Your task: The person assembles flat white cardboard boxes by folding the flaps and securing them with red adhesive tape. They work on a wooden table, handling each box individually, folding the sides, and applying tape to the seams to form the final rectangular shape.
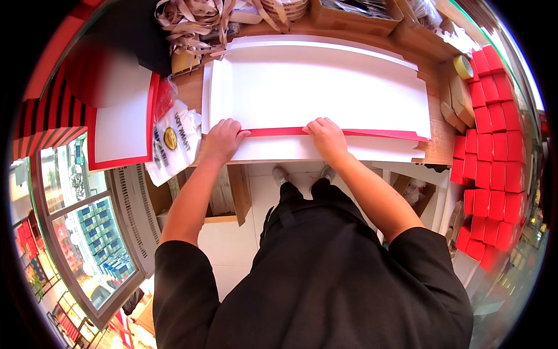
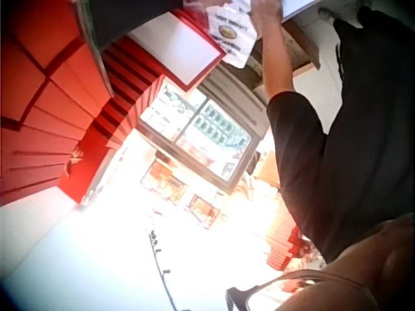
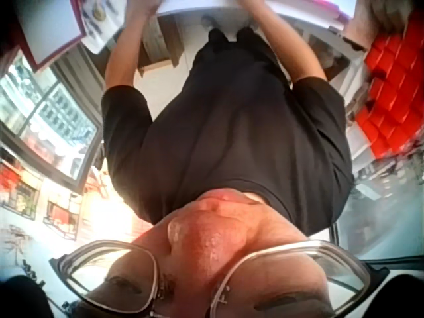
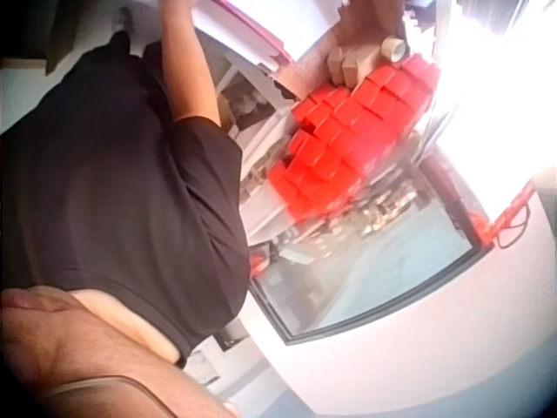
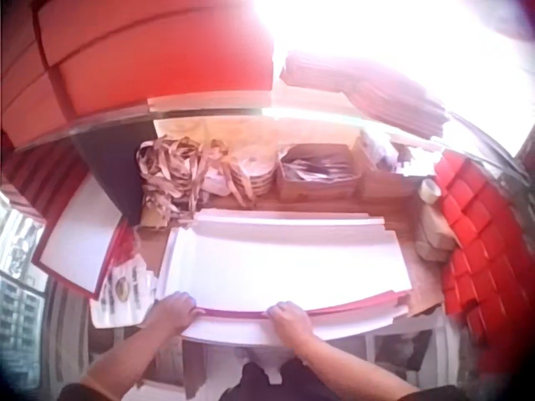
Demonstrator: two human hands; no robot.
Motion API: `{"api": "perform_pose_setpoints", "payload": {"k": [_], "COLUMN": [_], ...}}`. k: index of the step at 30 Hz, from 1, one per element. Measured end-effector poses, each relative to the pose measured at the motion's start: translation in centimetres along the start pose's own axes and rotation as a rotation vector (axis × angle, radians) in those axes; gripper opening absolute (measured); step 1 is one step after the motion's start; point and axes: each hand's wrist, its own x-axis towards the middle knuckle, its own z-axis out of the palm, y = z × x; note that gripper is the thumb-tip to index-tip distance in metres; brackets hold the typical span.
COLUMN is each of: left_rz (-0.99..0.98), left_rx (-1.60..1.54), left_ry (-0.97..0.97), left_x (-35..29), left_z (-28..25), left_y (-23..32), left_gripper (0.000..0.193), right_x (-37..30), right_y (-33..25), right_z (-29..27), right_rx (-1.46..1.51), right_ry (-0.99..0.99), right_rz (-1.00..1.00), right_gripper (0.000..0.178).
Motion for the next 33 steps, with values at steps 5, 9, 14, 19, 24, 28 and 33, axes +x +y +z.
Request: {"api": "perform_pose_setpoints", "payload": {"k": [5,9,14,19,24,28,33], "left_rz": [0.049,-0.094,-0.136,-0.091,-0.273,-0.309,-0.299], "left_rx": [-0.056,0.023,0.036,0.158,0.24,0.243,0.23], "left_ry": [0.096,0.109,0.028,0.089,-0.065,-0.072,-0.066], "left_x": [0.9,1.4,2.5,2.6,4.5,4.4,4.4], "left_z": [0.2,3.0,2.9,3.1,5.1,5.1,5.1], "left_y": [4.6,6.1,5.4,5.8,6.4,6.3,6.6], "left_gripper": [0.026,0.026,0.032,0.057,0.076,0.076,0.074], "right_x": [0.0,-0.2,-0.2,-0.7,-0.6,-3.0,-3.3], "right_y": [-0.4,0.1,0.6,1.8,1.8,4.8,6.5], "right_z": [-0.4,0.0,-1.1,-0.5,-1.0,-3.4,-4.3], "right_rx": [-0.034,0.001,-0.001,-0.008,-0.015,-0.121,-0.105], "right_ry": [-0.008,0.003,-0.002,0.048,0.018,0.079,0.102], "right_rz": [0.008,-0.006,0.042,0.01,0.01,0.034,0.035], "right_gripper": [0.017,0.018,0.019,0.022,0.025,0.027,0.029]}}
